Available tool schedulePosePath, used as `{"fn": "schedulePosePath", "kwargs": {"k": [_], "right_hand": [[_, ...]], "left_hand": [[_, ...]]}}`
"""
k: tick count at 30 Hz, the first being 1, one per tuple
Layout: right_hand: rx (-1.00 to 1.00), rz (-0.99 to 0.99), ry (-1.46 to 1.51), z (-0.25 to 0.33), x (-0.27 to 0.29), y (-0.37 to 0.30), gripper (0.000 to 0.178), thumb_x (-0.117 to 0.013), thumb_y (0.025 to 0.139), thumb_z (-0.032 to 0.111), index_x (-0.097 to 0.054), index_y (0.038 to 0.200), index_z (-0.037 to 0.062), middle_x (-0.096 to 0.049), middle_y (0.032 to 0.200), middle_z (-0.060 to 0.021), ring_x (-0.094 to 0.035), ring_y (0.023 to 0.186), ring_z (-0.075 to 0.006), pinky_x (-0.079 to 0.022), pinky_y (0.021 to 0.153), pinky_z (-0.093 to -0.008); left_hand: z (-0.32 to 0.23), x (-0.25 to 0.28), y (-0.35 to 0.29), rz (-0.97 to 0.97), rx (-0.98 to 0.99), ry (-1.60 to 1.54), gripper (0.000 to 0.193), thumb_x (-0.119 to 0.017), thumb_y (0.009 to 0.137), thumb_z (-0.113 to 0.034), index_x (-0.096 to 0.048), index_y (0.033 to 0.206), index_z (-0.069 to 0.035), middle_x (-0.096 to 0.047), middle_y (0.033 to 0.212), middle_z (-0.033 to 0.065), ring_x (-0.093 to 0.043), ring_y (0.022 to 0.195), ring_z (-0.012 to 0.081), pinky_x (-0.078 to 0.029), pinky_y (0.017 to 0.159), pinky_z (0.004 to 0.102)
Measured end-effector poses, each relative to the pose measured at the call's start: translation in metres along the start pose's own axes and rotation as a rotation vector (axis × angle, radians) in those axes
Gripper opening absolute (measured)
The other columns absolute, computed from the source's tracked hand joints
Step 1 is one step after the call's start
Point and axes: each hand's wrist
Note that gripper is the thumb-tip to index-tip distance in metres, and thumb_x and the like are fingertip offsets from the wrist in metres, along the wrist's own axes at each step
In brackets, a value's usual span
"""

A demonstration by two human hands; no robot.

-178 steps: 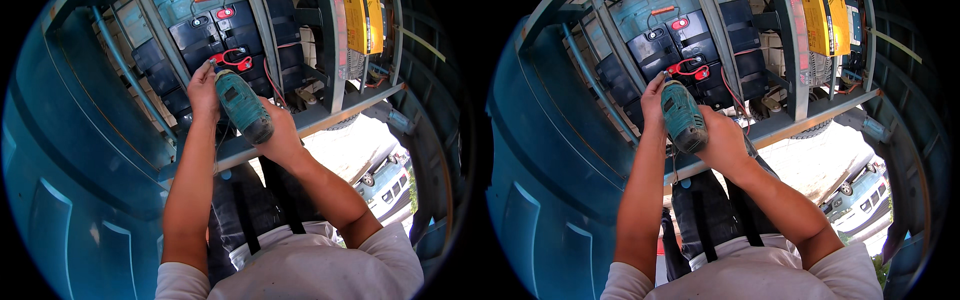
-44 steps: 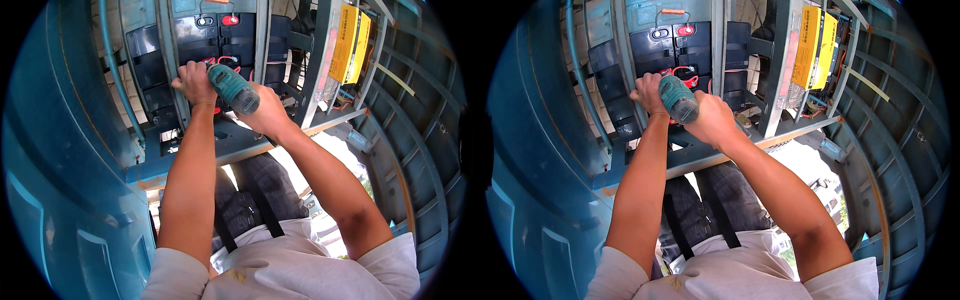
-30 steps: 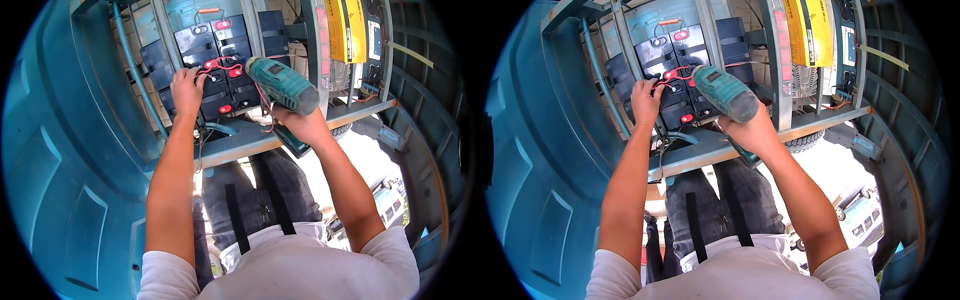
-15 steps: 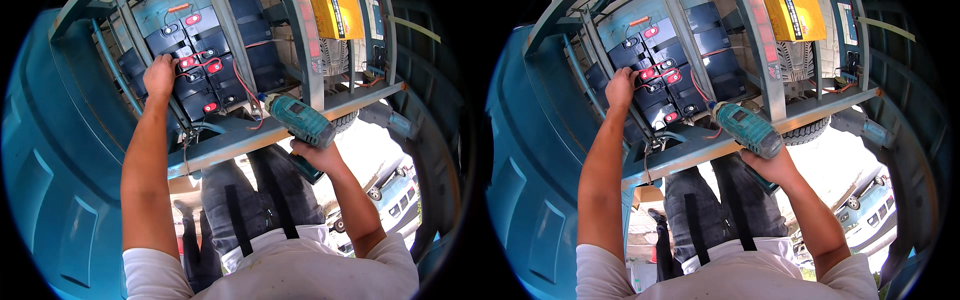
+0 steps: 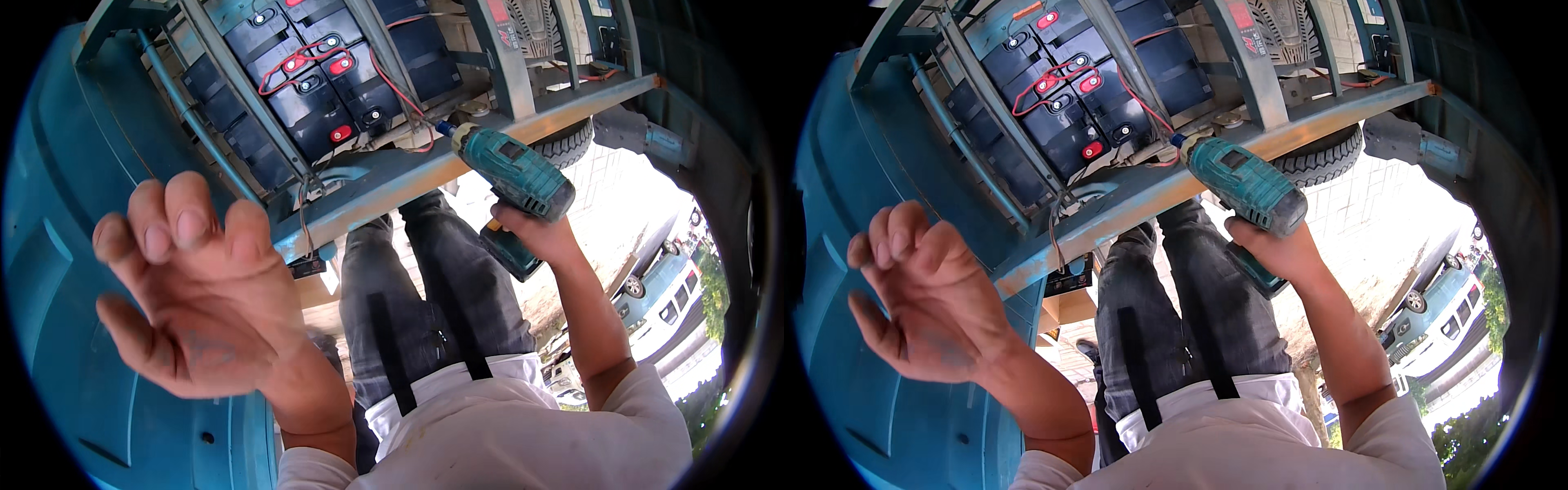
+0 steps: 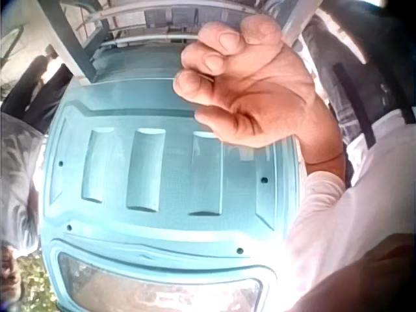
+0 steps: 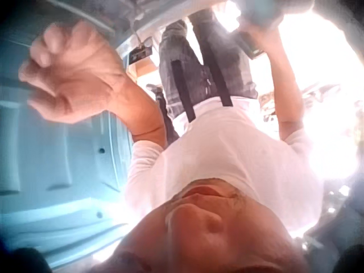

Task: The person uses a cordless drill to tighten bolts on battery terminals inside a teal three-wheeled vehicle. They then retrieve a red wire from a box, connect it to the battery terminals, and secure it with the drill. Finally, they close the vehicle's hood.

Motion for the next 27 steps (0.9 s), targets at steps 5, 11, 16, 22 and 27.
{"fn": "schedulePosePath", "kwargs": {"k": [5, 11, 16, 22, 27], "right_hand": [[0.057, -0.032, 0.123, -0.028, -0.023, -0.025, 0.025, -0.071, 0.076, 0.008, -0.064, 0.099, 0.0030, -0.064, 0.084, -0.0026, -0.060, 0.071, -0.0119, -0.050, 0.066, -0.0275], [0.007, -0.067, 0.046, -0.067, -0.037, -0.054, 0.030, -0.073, 0.075, 0.008, -0.064, 0.103, 0.0028, -0.065, 0.090, -0.0035, -0.060, 0.081, -0.0125, -0.050, 0.073, -0.0290], [0.010, -0.104, 0.033, -0.085, -0.043, -0.069, 0.028, -0.072, 0.075, 0.007, -0.065, 0.102, 0.0029, -0.065, 0.090, -0.0036, -0.060, 0.081, -0.0124, -0.050, 0.073, -0.0288], [-0.006, -0.125, 0.108, -0.119, -0.038, -0.073, 0.025, -0.070, 0.076, 0.004, -0.064, 0.100, 0.0017, -0.064, 0.085, -0.0033, -0.059, 0.071, -0.0114, -0.049, 0.064, -0.0275], [0.007, -0.201, 0.083, -0.144, -0.026, -0.070, 0.023, -0.069, 0.076, 0.003, -0.064, 0.098, 0.0011, -0.063, 0.080, -0.0028, -0.059, 0.066, -0.0106, -0.048, 0.061, -0.0268]], "left_hand": [[-0.022, -0.051, -0.081, 0.173, -0.054, -0.096, 0.020, -0.051, 0.091, -0.018, -0.046, 0.103, -0.004, -0.040, 0.094, 0.0079, -0.042, 0.093, 0.0205, -0.046, 0.070, 0.0360], [-0.034, -0.051, -0.125, 0.236, -0.049, -0.072, 0.020, -0.052, 0.091, -0.020, -0.046, 0.102, -0.005, -0.040, 0.093, 0.0071, -0.041, 0.090, 0.0198, -0.044, 0.069, 0.0353], [-0.031, -0.043, -0.146, 0.259, -0.035, -0.057, 0.020, -0.052, 0.091, -0.022, -0.046, 0.102, -0.005, -0.040, 0.092, 0.0065, -0.041, 0.087, 0.0192, -0.042, 0.068, 0.0347], [-0.018, -0.033, -0.164, 0.261, -0.005, -0.044, 0.020, -0.052, 0.091, -0.024, -0.047, 0.101, -0.006, -0.040, 0.090, 0.0057, -0.040, 0.084, 0.0185, -0.040, 0.067, 0.0340], [0.001, -0.029, -0.176, 0.269, 0.018, -0.024, 0.021, -0.053, 0.091, -0.025, -0.047, 0.100, -0.007, -0.040, 0.089, 0.0051, -0.039, 0.082, 0.0179, -0.038, 0.066, 0.0334]]}}
Point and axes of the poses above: each hand's wrist, its own y-axis towards the middle knuckle, its own x-axis out of the back of the hand, z = x × y
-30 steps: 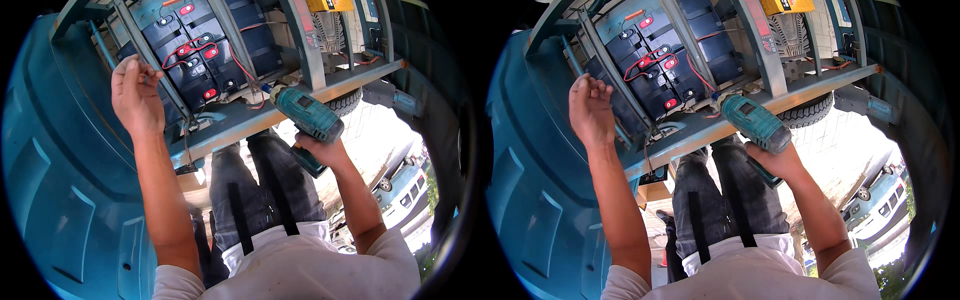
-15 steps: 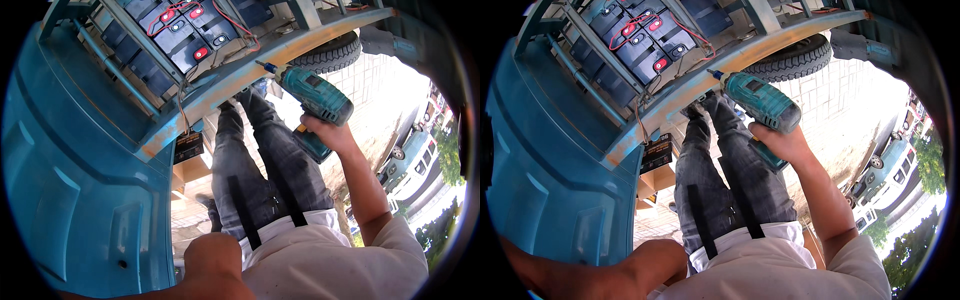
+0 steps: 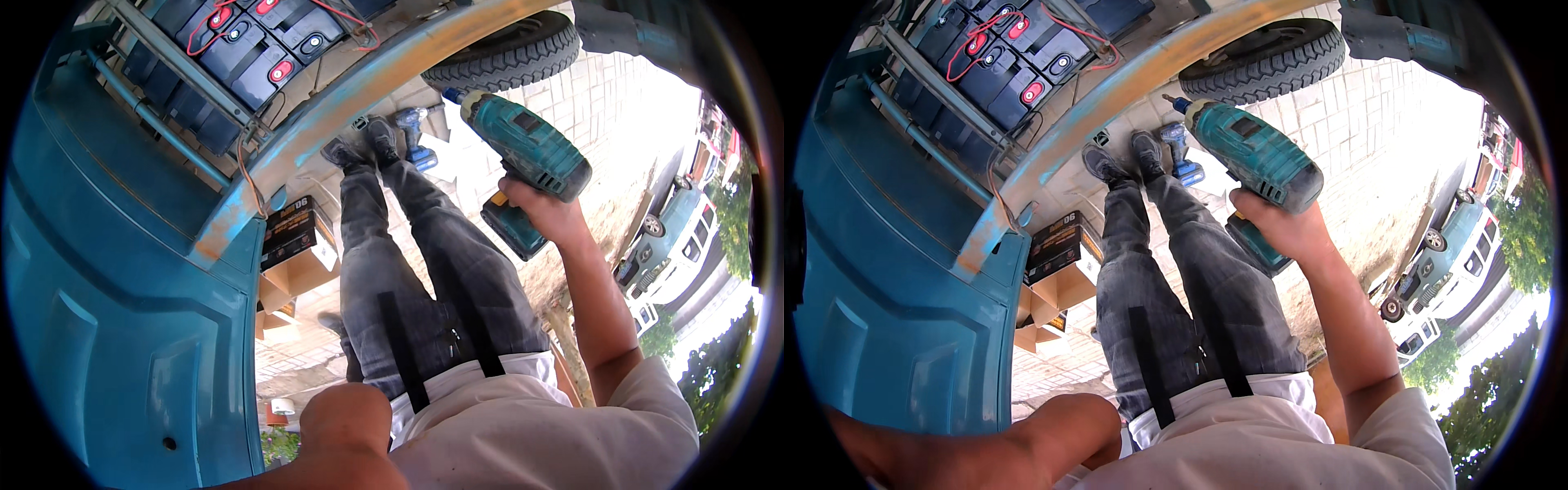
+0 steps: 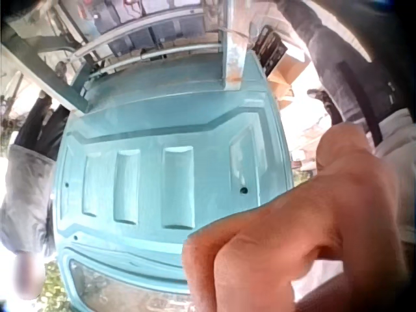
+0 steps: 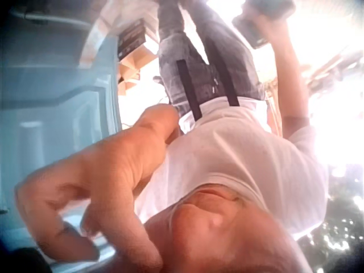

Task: The person uses a cordless drill to tighten bolts on battery terminals inside a teal three-wheeled vehicle. They then retrieve a red wire from a box, connect it to the battery terminals, and secure it with the drill. Finally, they close the vehicle's hood.

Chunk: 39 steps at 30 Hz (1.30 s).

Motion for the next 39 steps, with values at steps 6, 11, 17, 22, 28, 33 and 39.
{"fn": "schedulePosePath", "kwargs": {"k": [6, 11, 17, 22, 28, 33, 39], "right_hand": [[-0.024, -0.043, -0.011, -0.024, 0.016, 0.008, 0.024, -0.069, 0.077, 0.007, -0.064, 0.099, 0.0015, -0.064, 0.082, -0.0039, -0.060, 0.070, -0.0111, -0.049, 0.064, -0.0277], [-0.097, -0.146, -0.040, -0.090, 0.030, 0.007, 0.021, -0.069, 0.077, 0.009, -0.064, 0.096, 0.0019, -0.063, 0.081, -0.0025, -0.059, 0.070, -0.0098, -0.049, 0.064, -0.0274], [-0.361, -0.166, -0.223, -0.234, 0.038, 0.013, 0.027, -0.065, 0.073, 0.017, -0.064, 0.092, -0.0023, -0.064, 0.071, -0.0098, -0.061, 0.067, -0.0191, -0.049, 0.063, -0.0349], [-0.483, -0.123, -0.351, -0.337, 0.025, 0.014, 0.030, -0.064, 0.070, 0.022, -0.064, 0.085, -0.0045, -0.066, 0.076, -0.0203, -0.066, 0.077, -0.0331, -0.050, 0.071, -0.0402], [-0.499, -0.101, -0.220, -0.401, 0.020, 0.028, 0.032, -0.065, 0.071, 0.020, -0.066, 0.092, -0.0035, -0.068, 0.082, -0.0194, -0.067, 0.080, -0.0319, -0.051, 0.073, -0.0395], [-0.492, -0.052, 0.162, -0.449, 0.017, 0.067, 0.032, -0.065, 0.075, 0.013, -0.062, 0.102, -0.0032, -0.065, 0.082, -0.0101, -0.060, 0.075, -0.0183, -0.049, 0.070, -0.0322], [-0.391, -0.101, 0.522, -0.530, 0.010, 0.076, 0.012, -0.066, 0.078, 0.008, -0.057, 0.082, 0.0021, -0.057, 0.072, -0.0029, -0.055, 0.065, -0.0128, -0.045, 0.060, -0.0289]], "left_hand": [[0.023, 0.011, -0.005, -0.018, 0.035, 0.049, 0.021, -0.053, 0.091, -0.027, -0.048, 0.099, -0.008, -0.040, 0.088, 0.0044, -0.039, 0.079, 0.0172, -0.035, 0.065, 0.0327], [0.065, 0.072, -0.012, -0.101, 0.182, 0.161, 0.021, -0.053, 0.091, -0.029, -0.048, 0.098, -0.009, -0.040, 0.087, 0.0037, -0.038, 0.077, 0.0166, -0.033, 0.065, 0.0321], [0.158, 0.187, -0.088, -0.300, 0.654, 0.429, 0.023, -0.053, 0.094, -0.025, -0.054, 0.099, -0.003, -0.047, 0.081, 0.0041, -0.044, 0.073, 0.0137, -0.037, 0.067, 0.0301], [0.222, 0.239, -0.146, -0.225, 1.008, 0.848, 0.017, -0.059, 0.093, -0.020, -0.062, 0.094, -0.003, -0.056, 0.078, -0.0007, -0.047, 0.067, 0.0063, -0.039, 0.062, 0.0210], [0.286, 0.352, -0.194, 0.207, 1.175, 1.481, 0.029, -0.059, 0.089, -0.026, -0.065, 0.097, 0.001, -0.068, 0.084, 0.0147, -0.065, 0.078, 0.0225, -0.049, 0.075, 0.0334], [0.369, 0.398, -0.179, 0.528, 1.099, 1.812, 0.032, -0.054, 0.090, -0.029, -0.065, 0.097, 0.001, -0.068, 0.089, 0.0185, -0.065, 0.086, 0.0331, -0.049, 0.077, 0.0381], [0.571, 0.345, -0.191, 0.771, 0.976, 1.778, 0.029, -0.056, 0.089, -0.027, -0.066, 0.097, 0.000, -0.068, 0.090, 0.0172, -0.065, 0.085, 0.0311, -0.049, 0.078, 0.0371]]}}
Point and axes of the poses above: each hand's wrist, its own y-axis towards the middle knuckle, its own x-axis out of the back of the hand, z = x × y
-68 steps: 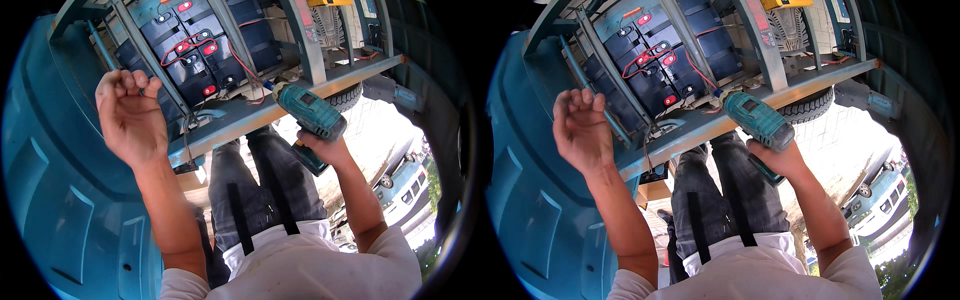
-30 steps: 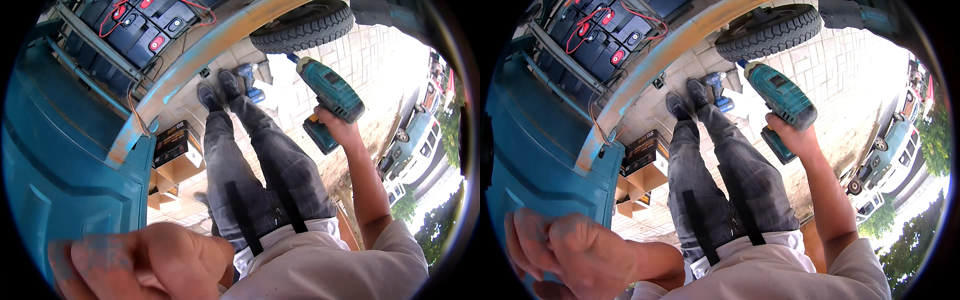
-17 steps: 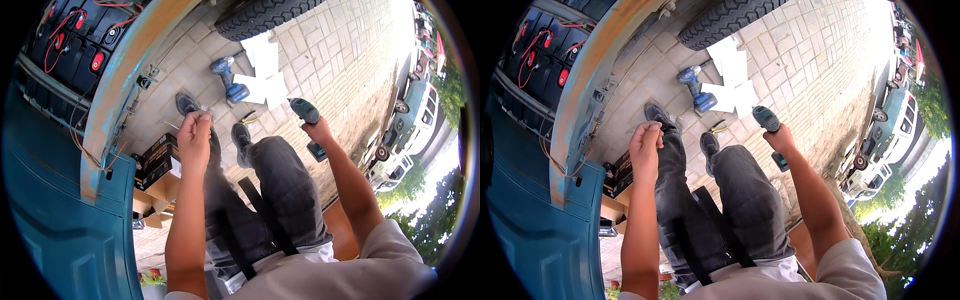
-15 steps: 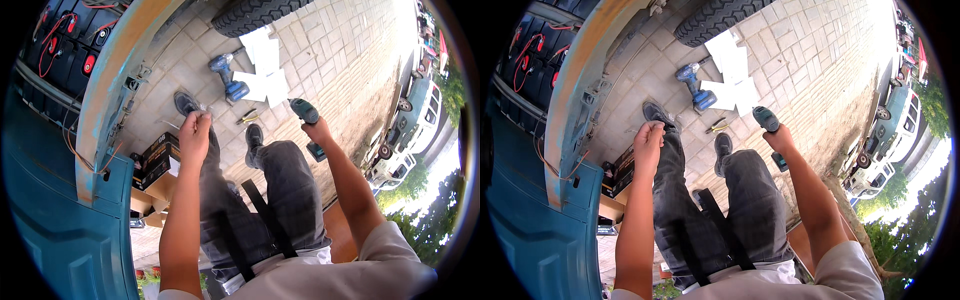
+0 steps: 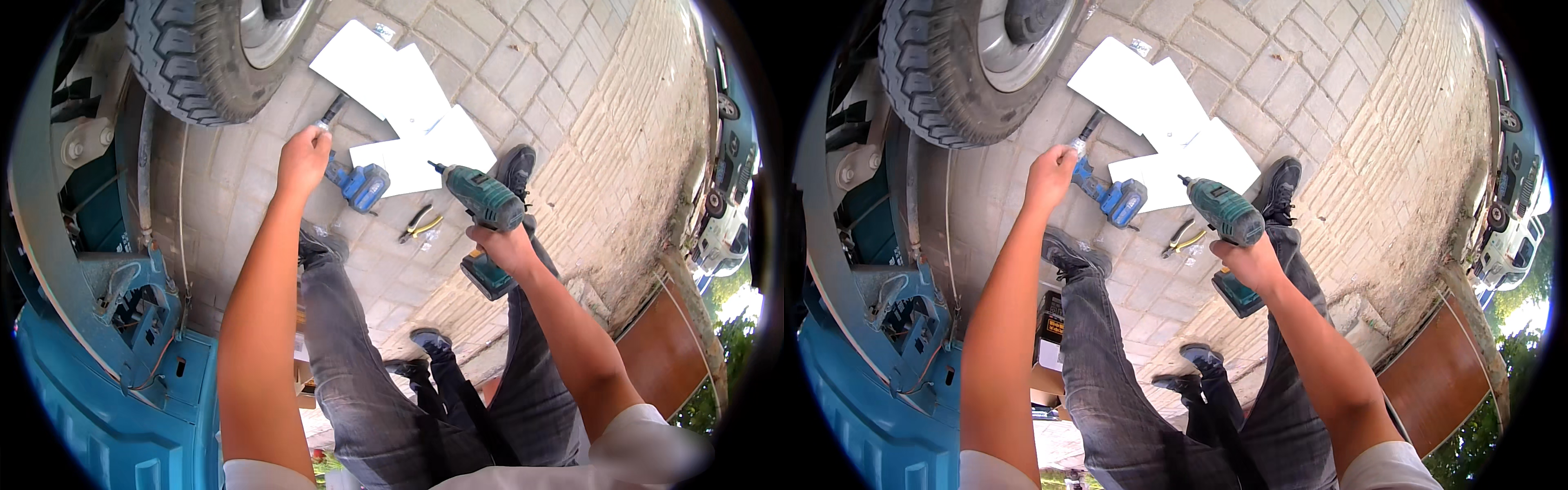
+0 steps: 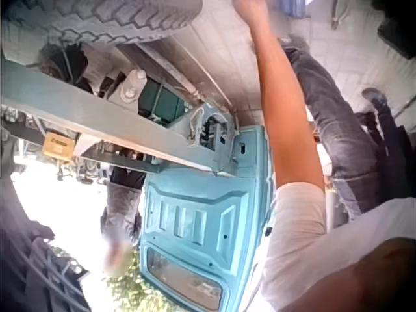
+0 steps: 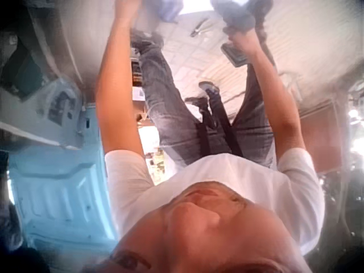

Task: The person uses a cordless drill to tighten bolts on battery terminals inside a teal three-wheeled vehicle. They then retrieve a red wire from a box, connect it to the battery terminals, and secure it with the drill. Finally, they close the vehicle's hood.

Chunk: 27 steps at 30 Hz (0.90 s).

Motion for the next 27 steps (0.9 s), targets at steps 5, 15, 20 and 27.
{"fn": "schedulePosePath", "kwargs": {"k": [5, 15, 20, 27], "right_hand": [[-0.215, 0.070, 0.086, -0.041, 0.044, -0.003, 0.014, -0.067, 0.077, 0.007, -0.060, 0.089, 0.0033, -0.058, 0.075, -0.0007, -0.056, 0.069, -0.0109, -0.046, 0.063, -0.0293], [-0.329, 0.231, 0.628, -0.021, 0.160, 0.009, 0.044, -0.074, 0.077, 0.007, -0.056, 0.116, -0.0004, -0.066, 0.099, -0.0086, -0.062, 0.090, -0.0123, -0.050, 0.081, -0.0289], [0.052, 0.196, 0.206, -0.009, 0.175, 0.018, 0.042, -0.073, 0.078, 0.007, -0.056, 0.114, -0.0008, -0.066, 0.094, -0.0084, -0.062, 0.082, -0.0124, -0.051, 0.077, -0.0286], [-0.078, 0.114, 0.160, -0.011, 0.143, 0.004, 0.026, -0.067, 0.073, 0.015, -0.061, 0.092, -0.0020, -0.066, 0.077, -0.0164, -0.065, 0.071, -0.0266, -0.050, 0.067, -0.0377]], "left_hand": [[-0.063, -0.093, 0.156, -0.209, -0.233, 0.169, 0.033, -0.064, 0.086, -0.025, -0.066, 0.105, 0.002, -0.069, 0.096, 0.0193, -0.066, 0.093, 0.0331, -0.050, 0.084, 0.0382], [-0.091, -0.179, 0.297, -0.184, -0.117, 0.837, 0.036, -0.062, 0.086, -0.015, -0.053, 0.117, 0.000, -0.057, 0.114, 0.0242, -0.059, 0.105, 0.0401, -0.051, 0.088, 0.0439], [-0.108, -0.164, 0.250, -0.216, -0.156, 0.597, 0.027, -0.064, 0.086, -0.018, -0.061, 0.099, 0.005, -0.057, 0.106, 0.0277, -0.058, 0.098, 0.0425, -0.048, 0.087, 0.0445], [-0.176, -0.128, -0.010, -0.037, 0.180, -0.224, 0.026, -0.060, 0.092, -0.023, -0.061, 0.087, 0.003, -0.067, 0.074, 0.0103, -0.063, 0.062, 0.0161, -0.049, 0.060, 0.0320]]}}
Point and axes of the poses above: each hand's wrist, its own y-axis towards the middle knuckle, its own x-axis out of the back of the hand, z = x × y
